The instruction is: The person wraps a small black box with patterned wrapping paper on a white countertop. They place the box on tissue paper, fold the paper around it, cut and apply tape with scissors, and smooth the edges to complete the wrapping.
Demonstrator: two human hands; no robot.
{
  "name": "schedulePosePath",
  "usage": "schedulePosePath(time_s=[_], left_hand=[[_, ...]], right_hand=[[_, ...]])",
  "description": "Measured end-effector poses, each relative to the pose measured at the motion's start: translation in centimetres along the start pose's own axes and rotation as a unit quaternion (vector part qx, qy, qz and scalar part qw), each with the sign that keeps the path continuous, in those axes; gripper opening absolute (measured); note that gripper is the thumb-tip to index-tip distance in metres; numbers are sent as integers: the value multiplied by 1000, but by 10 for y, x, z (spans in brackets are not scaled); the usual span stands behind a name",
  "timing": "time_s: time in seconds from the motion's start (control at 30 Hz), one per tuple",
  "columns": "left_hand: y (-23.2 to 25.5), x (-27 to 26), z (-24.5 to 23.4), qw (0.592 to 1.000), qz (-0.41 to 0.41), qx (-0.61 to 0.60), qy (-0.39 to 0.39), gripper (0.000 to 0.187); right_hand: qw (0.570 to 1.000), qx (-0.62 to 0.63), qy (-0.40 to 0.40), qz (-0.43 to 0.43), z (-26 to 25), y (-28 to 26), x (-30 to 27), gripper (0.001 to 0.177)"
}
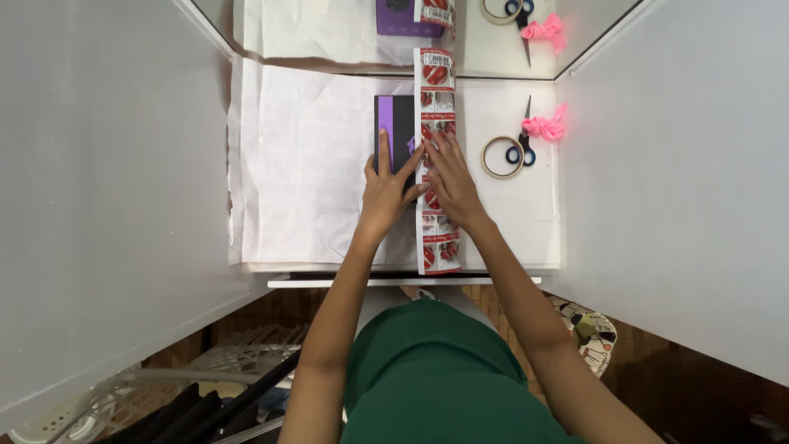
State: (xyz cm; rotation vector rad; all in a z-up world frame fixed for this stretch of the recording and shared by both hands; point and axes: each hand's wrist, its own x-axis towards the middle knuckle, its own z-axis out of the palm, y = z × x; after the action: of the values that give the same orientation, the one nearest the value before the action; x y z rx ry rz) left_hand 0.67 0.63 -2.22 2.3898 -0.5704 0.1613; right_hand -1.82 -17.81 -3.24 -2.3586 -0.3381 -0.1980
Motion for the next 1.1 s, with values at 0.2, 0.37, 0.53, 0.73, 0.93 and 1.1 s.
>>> schedulePosePath(time_s=[0.2, 0.37, 0.53, 0.73, 0.93, 1.1], left_hand=[[8, -2, -4, 997, -60, -24, -47, 72], [13, 1, -12, 992, -93, -34, -84, 73], [14, 2, -13, 993, -87, -35, -76, 72], [7, 1, -6, 998, -48, -11, -45, 76], [5, -2, -3, 998, -52, -5, -42, 76], [7, -2, -3, 998, -51, -10, -35, 76]], right_hand=[[994, 32, 97, -42, 24, 7, -46, 62], [980, 119, 160, 4, 36, 8, -75, 94], [974, 114, 192, 34, 32, 3, -99, 96], [962, -49, 250, -103, 39, -33, -140, 104], [969, -28, 242, -39, 28, -33, -147, 55], [968, -28, 249, -32, 26, -32, -156, 28]])
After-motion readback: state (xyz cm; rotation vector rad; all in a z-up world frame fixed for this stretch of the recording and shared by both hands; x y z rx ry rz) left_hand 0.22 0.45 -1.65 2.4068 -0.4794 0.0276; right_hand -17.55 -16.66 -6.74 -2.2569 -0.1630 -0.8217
